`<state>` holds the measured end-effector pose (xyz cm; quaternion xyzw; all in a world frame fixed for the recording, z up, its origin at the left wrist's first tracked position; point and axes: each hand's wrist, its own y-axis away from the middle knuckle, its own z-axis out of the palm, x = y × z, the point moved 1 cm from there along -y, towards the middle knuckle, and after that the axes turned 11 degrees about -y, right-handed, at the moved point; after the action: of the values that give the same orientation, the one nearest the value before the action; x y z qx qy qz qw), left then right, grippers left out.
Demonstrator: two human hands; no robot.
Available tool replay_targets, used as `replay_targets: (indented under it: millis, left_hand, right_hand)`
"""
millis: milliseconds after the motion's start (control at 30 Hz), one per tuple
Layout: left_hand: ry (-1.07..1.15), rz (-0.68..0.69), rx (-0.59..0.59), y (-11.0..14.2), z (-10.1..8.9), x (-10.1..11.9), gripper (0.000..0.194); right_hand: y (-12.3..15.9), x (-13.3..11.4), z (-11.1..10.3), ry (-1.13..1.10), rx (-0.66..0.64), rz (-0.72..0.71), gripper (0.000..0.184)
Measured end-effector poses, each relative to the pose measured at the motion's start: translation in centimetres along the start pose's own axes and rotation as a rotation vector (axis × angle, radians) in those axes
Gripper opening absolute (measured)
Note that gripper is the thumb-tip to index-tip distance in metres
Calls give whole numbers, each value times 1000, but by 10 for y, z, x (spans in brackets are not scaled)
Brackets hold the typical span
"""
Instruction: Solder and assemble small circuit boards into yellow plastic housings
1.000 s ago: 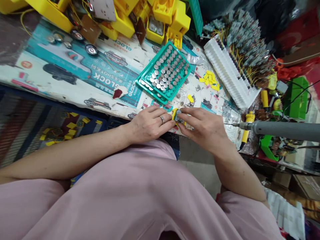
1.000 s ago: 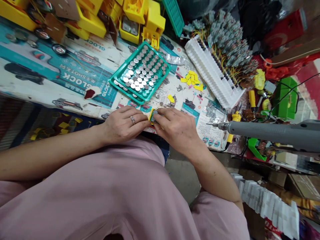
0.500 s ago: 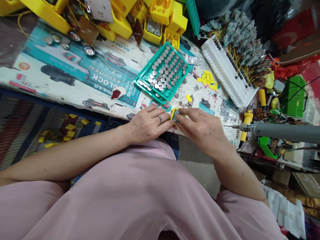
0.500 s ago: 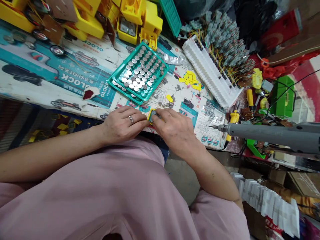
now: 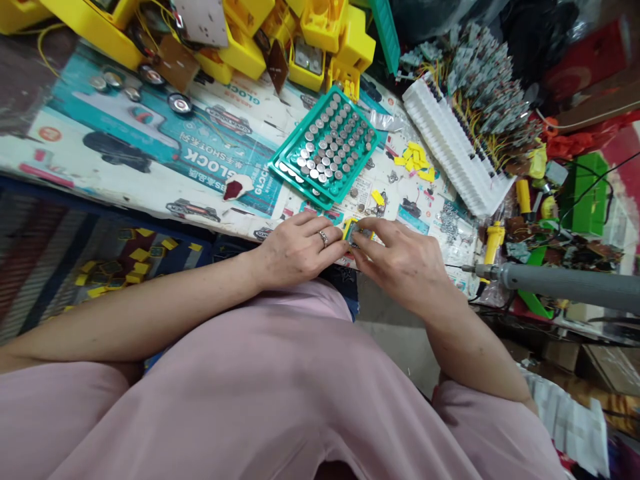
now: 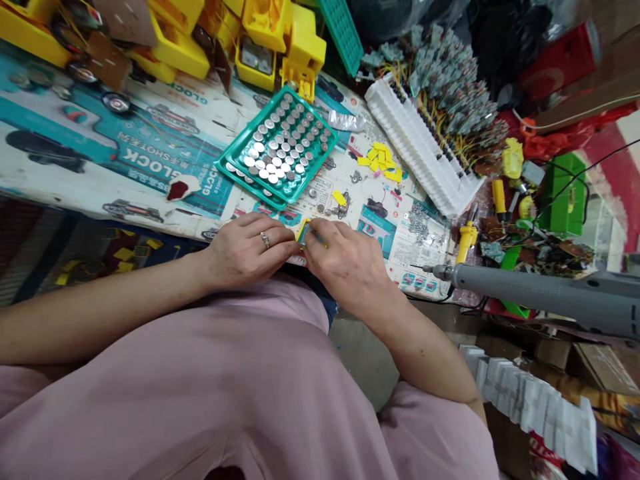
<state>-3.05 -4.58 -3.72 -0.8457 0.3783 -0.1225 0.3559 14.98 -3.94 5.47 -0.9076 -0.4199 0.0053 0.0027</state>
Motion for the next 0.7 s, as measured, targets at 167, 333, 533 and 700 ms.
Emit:
replay_targets:
  millis: [167, 333, 533, 700]
  left_hand:
    - [4, -3, 22, -2, 0, 0, 10]
    - [4, -34, 45, -2, -1, 1, 11]
    - [30, -41, 26, -4, -4, 0, 8]
    - [59, -43, -6, -6, -4, 0, 13]
  right_hand:
    - [3, 0, 2, -35, 19, 45, 21]
    - [10, -2, 12, -54, 123, 91, 19]
    - [21, -4, 21, -115, 209, 149, 19]
    - [23, 4, 20, -185, 190, 122, 21]
